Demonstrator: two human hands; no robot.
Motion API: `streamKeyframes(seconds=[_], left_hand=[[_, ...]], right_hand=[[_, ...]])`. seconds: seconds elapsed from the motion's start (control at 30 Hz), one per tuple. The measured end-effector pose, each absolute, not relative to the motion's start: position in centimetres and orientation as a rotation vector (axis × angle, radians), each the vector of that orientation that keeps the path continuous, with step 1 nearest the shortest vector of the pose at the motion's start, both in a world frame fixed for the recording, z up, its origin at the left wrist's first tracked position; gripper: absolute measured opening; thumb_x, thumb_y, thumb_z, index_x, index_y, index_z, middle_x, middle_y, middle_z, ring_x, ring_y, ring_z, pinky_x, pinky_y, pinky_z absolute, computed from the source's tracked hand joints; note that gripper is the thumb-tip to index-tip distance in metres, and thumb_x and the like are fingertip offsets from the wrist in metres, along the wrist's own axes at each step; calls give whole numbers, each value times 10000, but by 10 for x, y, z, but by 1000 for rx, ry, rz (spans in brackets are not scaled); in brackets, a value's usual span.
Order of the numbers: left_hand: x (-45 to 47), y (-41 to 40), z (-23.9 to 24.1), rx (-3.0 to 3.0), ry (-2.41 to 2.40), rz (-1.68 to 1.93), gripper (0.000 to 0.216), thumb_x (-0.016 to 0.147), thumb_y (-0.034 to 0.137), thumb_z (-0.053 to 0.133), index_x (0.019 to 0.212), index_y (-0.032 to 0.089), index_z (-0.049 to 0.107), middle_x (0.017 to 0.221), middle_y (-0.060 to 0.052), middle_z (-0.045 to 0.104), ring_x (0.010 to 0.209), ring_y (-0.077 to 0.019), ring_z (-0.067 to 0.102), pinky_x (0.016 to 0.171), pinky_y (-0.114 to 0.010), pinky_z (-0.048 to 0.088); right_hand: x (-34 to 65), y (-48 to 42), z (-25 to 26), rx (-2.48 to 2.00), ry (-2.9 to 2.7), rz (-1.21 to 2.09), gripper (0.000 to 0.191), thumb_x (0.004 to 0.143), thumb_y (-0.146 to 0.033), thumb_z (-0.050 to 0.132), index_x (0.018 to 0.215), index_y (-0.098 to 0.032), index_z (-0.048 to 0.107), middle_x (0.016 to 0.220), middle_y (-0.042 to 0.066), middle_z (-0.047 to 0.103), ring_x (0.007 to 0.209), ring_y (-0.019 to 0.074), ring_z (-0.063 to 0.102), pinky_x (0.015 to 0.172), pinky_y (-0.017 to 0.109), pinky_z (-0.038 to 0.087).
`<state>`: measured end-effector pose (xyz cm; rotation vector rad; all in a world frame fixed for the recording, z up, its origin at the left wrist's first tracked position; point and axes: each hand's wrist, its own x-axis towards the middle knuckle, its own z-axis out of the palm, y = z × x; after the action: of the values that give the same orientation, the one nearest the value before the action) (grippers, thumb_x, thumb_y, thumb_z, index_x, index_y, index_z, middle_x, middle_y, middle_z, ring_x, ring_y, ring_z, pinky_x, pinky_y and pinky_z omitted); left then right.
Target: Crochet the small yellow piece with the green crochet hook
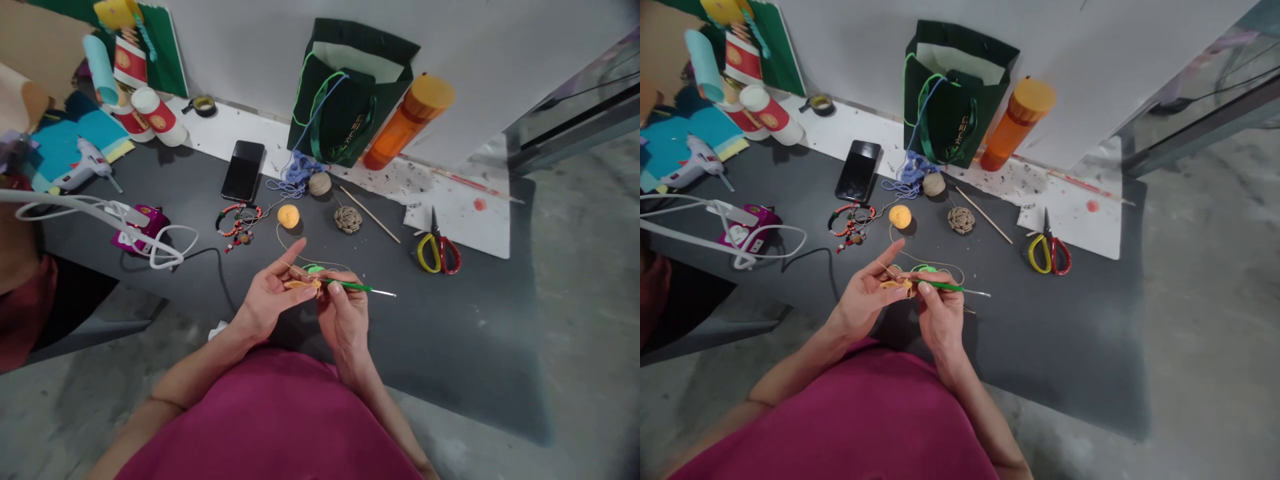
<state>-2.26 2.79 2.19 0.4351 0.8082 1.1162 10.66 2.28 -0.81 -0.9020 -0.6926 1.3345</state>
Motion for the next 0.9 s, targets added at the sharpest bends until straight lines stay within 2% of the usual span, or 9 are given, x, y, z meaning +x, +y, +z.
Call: streamKeyframes(seconds=[0.1, 0.23, 0.43, 0.6, 0.9], left_hand=[[-23, 28, 23, 452, 803, 1113, 714, 658, 135, 913, 1332, 232, 699, 809, 20, 736, 804, -116, 694, 873, -277, 555], [-26, 28, 24, 461, 806, 1129, 672, 663, 120, 910, 1297, 245, 726, 777, 20, 741, 766, -111, 683, 831, -263, 553], [-30, 27, 27, 479, 803, 1108, 690, 675, 140, 907, 1327, 243, 706, 778, 10, 758, 741, -123, 691, 765, -266, 553], [-31, 28, 28, 478, 820, 1095, 704, 652, 164, 926, 1319, 225, 711, 771, 5, 766, 723, -126, 690, 748, -266, 553], [-31, 29, 29, 494, 866, 1103, 686, 645, 172, 929, 1298, 208, 723, 738, 11, 764, 697, -113, 694, 731, -243, 563]], right_hand=[[110, 25, -4, -931, -727, 1395, 206, 768, -471, 827, 834, -312, 716, 759, -39, 772, 647, 159, 713, 619, 314, 589], [116, 29, 3, -931, -799, 1405, 207, 815, -477, 782, 853, -304, 673, 708, -48, 739, 572, 125, 632, 583, 276, 545], [122, 35, 11, -920, -769, 1429, 269, 769, -504, 821, 803, -279, 678, 636, -49, 718, 509, 101, 554, 552, 240, 518], [128, 40, 17, -886, -856, 1416, 246, 806, -487, 799, 807, -276, 673, 653, -39, 740, 523, 110, 575, 518, 237, 488], [136, 38, 15, -854, -1020, 1306, 148, 926, -402, 701, 898, -263, 658, 746, -17, 793, 629, 136, 690, 549, 240, 521]])
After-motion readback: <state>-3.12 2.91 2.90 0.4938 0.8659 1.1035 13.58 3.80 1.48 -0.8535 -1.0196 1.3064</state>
